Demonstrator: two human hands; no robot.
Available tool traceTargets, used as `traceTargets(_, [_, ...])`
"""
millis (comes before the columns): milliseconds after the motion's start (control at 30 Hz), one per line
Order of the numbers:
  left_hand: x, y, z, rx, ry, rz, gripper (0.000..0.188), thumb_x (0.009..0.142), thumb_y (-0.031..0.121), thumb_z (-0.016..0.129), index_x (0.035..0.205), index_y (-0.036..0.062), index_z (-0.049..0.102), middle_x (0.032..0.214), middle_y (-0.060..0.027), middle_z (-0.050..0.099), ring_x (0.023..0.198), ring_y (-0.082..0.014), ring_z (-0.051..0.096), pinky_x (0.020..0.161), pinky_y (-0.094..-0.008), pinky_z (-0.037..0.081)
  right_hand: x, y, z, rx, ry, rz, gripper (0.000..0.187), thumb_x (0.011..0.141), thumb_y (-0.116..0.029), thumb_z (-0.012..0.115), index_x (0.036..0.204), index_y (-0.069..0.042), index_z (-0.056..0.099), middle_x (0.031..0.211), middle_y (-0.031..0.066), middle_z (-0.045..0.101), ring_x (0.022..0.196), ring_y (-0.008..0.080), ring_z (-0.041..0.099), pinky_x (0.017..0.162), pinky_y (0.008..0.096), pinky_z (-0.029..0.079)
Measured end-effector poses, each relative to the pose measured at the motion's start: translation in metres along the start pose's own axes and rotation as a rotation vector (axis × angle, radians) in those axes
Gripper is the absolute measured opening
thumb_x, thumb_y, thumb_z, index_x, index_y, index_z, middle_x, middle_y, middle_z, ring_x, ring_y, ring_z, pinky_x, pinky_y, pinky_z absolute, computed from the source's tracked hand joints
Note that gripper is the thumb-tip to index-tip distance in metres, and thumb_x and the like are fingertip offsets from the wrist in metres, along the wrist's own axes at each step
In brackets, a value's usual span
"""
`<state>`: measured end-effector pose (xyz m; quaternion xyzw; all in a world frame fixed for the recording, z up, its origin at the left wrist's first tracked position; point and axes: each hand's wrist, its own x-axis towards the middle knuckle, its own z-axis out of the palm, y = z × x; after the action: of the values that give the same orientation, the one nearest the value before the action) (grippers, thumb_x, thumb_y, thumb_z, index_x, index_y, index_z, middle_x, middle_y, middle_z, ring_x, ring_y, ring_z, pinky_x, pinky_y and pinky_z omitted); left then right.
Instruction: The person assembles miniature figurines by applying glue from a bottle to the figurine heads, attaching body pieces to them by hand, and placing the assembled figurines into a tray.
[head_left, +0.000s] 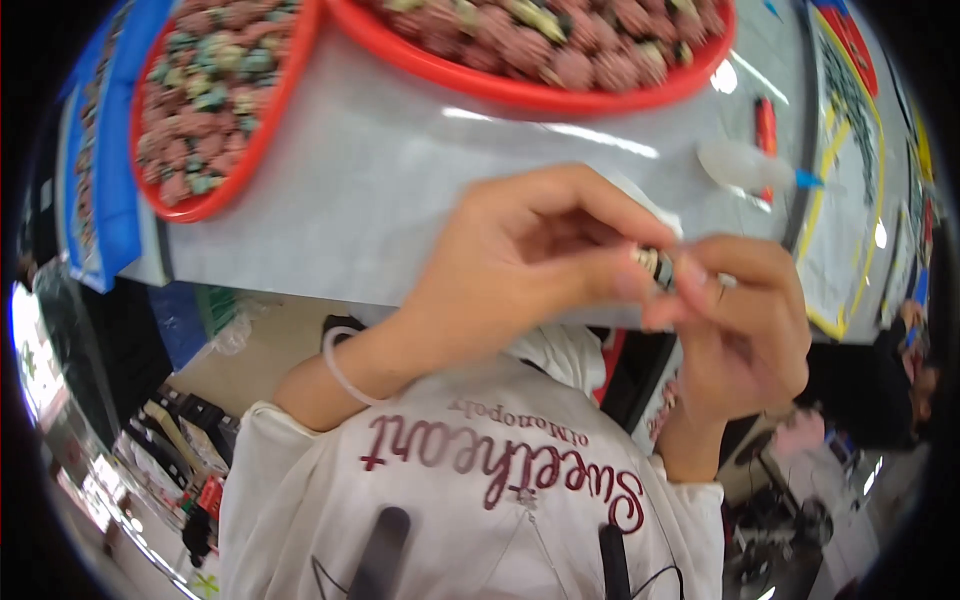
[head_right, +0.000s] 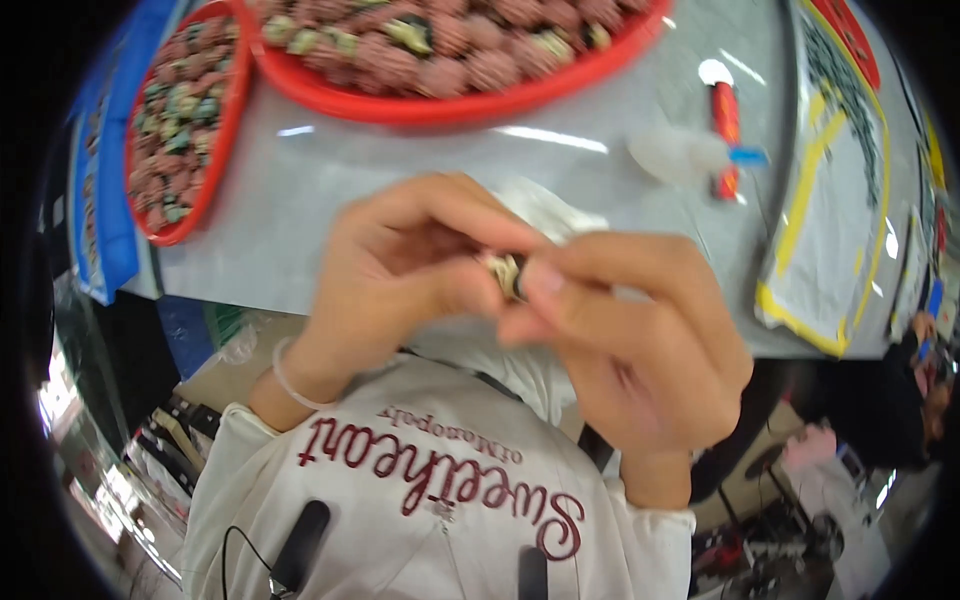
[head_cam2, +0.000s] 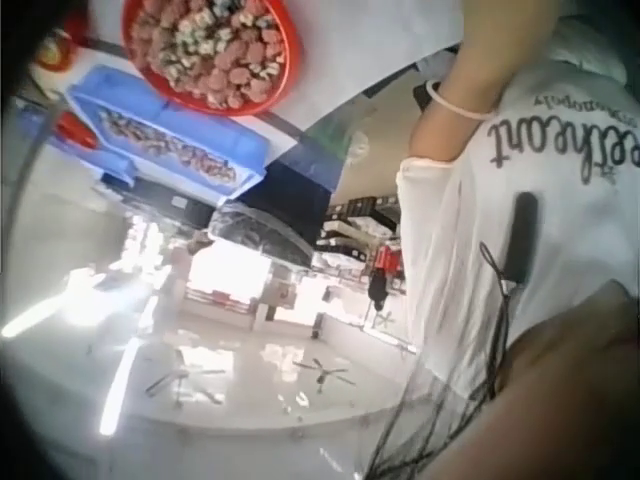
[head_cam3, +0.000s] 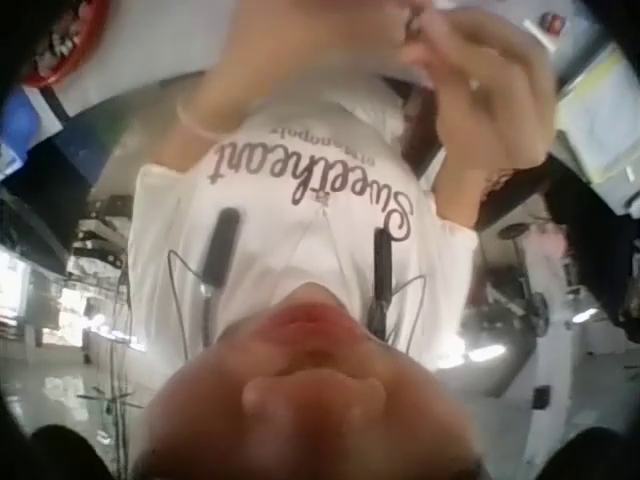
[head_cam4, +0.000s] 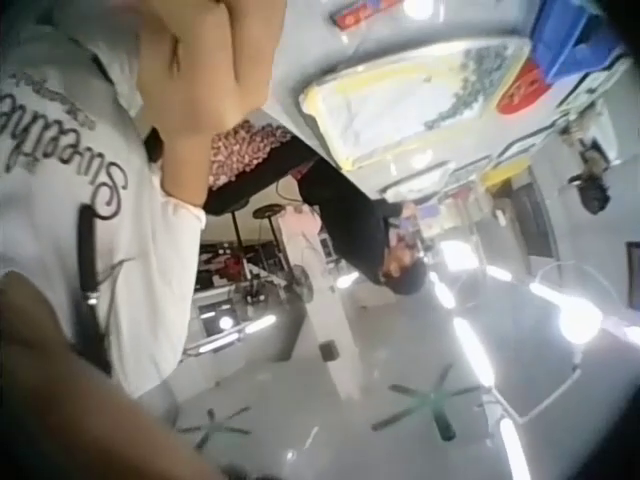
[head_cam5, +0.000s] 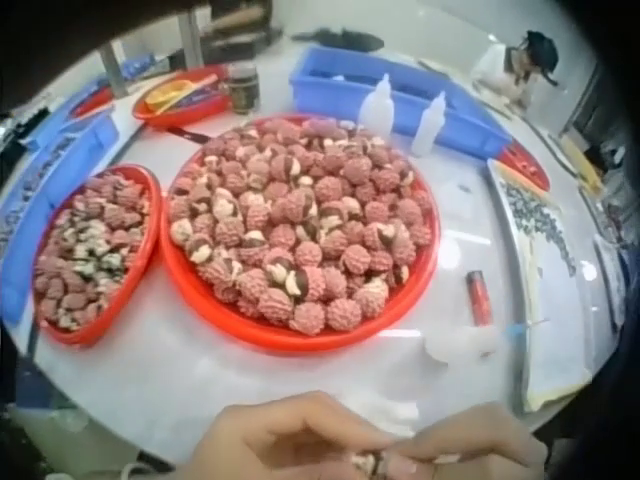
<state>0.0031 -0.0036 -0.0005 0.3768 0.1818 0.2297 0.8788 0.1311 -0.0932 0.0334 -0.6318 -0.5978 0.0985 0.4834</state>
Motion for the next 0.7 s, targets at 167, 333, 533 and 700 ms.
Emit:
traceTargets(167, [0.0, 0.034, -0.012, 0.275, -0.036, 0.272, 0.024, 0.074, 0.005, 0.061, 0.094, -0.0034, 0.051, 0.091, -0.011, 0.056, 0.083, -0.0164, 0.054, 0.074, -0.0271, 0.043, -0.006, -0.004, 0.002, -0.149, 0.088, -0.071, 0.043, 0.065, -0.048, 0.06, 0.084, -0.01, 0.065, 0.091, 0.0095, 0.047, 0.075, 0.0193, 0.046, 0.056, 0.0248, 0.037])
traceTargets(333, [-0.02, 0.114, -0.062, 1.626, 0.535, 0.454, 0.024, 0.075, 0.002, 0.056, 0.098, 0.0046, 0.054, 0.09, -0.0046, 0.056, 0.076, -0.0146, 0.056, 0.065, -0.024, 0.043, -0.013, 0.007, -0.012, -0.075, 0.134, 0.077, 0.045, 0.069, -0.046, 0.059, 0.087, -0.005, 0.062, 0.087, 0.0098, 0.049, 0.073, 0.0193, 0.046, 0.057, 0.0255, 0.036])
traceTargets(533, [-0.021, 0.141, -0.069, 2.115, 0.561, 0.339, 0.02, 0.076, 0.011, 0.052, 0.096, 0.0076, 0.055, 0.092, -0.0087, 0.055, 0.086, -0.0267, 0.051, 0.075, -0.0336, 0.04, -0.013, 0.015, -0.012, -0.018, 0.095, 0.103, 0.036, 0.072, -0.034, 0.062, 0.086, -0.001, 0.06, 0.078, 0.0091, 0.05, 0.068, 0.0175, 0.046, 0.056, 0.0246, 0.034])
traceTargets(700, [0.025, 0.15, -0.052, 2.127, 0.26, 0.69, 0.02, 0.076, 0.012, 0.054, 0.094, 0.0036, 0.056, 0.088, -0.01, 0.057, 0.081, -0.0241, 0.055, 0.072, -0.03, 0.042, -0.013, 0.014, -0.019, 0.019, 0.188, 0.16, 0.026, 0.073, -0.022, 0.063, 0.085, 0.001, 0.06, 0.076, 0.0089, 0.051, 0.065, 0.0155, 0.044, 0.056, 0.0231, 0.034])
